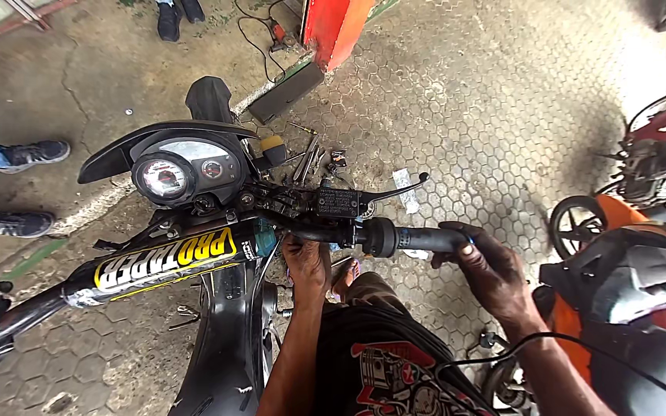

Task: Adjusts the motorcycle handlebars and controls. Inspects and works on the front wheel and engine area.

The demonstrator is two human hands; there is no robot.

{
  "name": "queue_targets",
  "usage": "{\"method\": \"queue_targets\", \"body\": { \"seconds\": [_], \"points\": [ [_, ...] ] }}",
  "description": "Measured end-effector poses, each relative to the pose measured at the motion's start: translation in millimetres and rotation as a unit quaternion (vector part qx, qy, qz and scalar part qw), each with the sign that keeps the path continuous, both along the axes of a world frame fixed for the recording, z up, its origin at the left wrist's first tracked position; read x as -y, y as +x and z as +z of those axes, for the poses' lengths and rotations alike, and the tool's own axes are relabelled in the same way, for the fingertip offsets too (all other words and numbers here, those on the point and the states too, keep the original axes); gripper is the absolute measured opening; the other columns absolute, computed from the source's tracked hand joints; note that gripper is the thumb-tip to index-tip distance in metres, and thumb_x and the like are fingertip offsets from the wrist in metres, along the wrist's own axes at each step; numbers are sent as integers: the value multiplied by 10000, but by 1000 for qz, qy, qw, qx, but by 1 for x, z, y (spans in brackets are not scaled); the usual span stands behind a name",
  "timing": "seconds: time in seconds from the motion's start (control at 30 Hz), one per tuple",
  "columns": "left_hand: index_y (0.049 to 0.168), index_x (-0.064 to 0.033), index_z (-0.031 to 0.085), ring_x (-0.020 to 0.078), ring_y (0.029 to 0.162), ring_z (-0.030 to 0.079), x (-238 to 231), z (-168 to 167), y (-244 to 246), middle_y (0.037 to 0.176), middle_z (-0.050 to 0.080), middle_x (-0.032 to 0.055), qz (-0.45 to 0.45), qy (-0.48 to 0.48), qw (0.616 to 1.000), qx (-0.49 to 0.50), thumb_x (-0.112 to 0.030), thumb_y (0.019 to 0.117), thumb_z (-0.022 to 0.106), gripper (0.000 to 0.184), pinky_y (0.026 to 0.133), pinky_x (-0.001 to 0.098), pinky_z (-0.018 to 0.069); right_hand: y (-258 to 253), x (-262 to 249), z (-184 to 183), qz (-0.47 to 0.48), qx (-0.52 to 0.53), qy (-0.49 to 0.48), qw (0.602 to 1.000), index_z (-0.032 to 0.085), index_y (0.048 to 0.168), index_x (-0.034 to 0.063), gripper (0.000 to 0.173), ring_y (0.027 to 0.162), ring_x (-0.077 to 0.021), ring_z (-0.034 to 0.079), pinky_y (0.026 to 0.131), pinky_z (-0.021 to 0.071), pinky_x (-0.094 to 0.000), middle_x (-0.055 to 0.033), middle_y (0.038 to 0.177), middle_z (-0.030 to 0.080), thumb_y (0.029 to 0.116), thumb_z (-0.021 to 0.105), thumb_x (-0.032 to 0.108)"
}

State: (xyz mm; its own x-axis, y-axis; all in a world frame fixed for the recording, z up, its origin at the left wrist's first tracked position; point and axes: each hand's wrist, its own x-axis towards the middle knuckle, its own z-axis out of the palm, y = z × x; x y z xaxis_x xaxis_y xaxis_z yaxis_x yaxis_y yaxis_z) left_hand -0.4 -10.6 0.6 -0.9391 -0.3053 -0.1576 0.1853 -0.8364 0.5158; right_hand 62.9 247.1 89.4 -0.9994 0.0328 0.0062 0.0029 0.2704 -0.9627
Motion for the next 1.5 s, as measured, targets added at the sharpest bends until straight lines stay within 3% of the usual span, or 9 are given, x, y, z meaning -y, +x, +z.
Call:
{"method": "queue_targets", "body": {
  "seconds": [0.2,0.3,0.4,0.57,0.73,0.83,1.13,1.3,1.5],
  "points": [
    [855,-121,768,121,792,733,0,-1,0,838,757,47,-4,-24,1000,-7,-129,845,822,56,772,328,626,1,1,3,-3,2,29,1000,620,1332,15,534,762,-181,742,703,659,-329,-70,1016,754,1051,550,463],
    [886,-67,771,131,806,730,0,0,5,860,758,74,2,-33,999,15,-62,872,786,21,787,325,622,1,1,4,0,11,18,1000,612,1339,12,532,772,-197,742,711,659,-341,-87,1024,750,1050,558,455],
    [954,12,716,183,801,744,-2,10,12,886,749,135,11,14,997,73,53,891,713,75,767,358,644,-1,0,5,-2,7,21,1000,615,1346,12,525,766,-187,744,708,660,-331,-78,1030,753,1050,562,443],
    [971,36,678,226,822,746,7,17,12,904,734,173,-11,88,992,85,53,871,734,116,778,391,645,0,-1,3,3,4,16,1000,612,1350,10,533,777,-200,744,705,661,-341,-89,1054,748,1055,548,450],
    [1071,34,638,261,912,732,5,26,15,975,717,190,-49,158,982,92,24,914,691,166,884,444,615,0,0,3,-5,2,13,1000,614,1355,22,537,779,-198,745,705,661,-339,-83,1059,749,1049,558,460],
    [1162,-15,565,243,912,727,-3,31,16,995,704,166,-34,145,982,116,13,964,619,207,843,432,626,1,1,2,-12,6,7,1000,610,1362,32,531,781,-191,743,707,658,-332,-79,1058,747,1048,558,458],
    [1021,33,660,246,884,743,4,30,17,948,727,186,-31,157,981,113,46,917,674,106,833,410,634,1,1,0,-13,7,6,1000,615,1359,39,531,792,-197,744,714,660,-338,-85,1067,747,1044,564,463],
    [1047,1,627,249,893,732,-2,28,15,959,716,171,-31,197,967,160,34,972,567,101,830,417,625,1,0,0,-17,8,1,1000,623,1358,48,529,788,-184,740,713,655,-322,-73,1050,750,1037,574,466],
    [1029,-2,636,241,871,740,-3,33,14,933,721,166,-1,151,979,136,13,948,633,82,800,424,636,1,0,1,-11,13,-2,1000,622,1364,64,520,786,-184,738,722,653,-321,-74,1052,746,1040,569,466]
  ]
}}
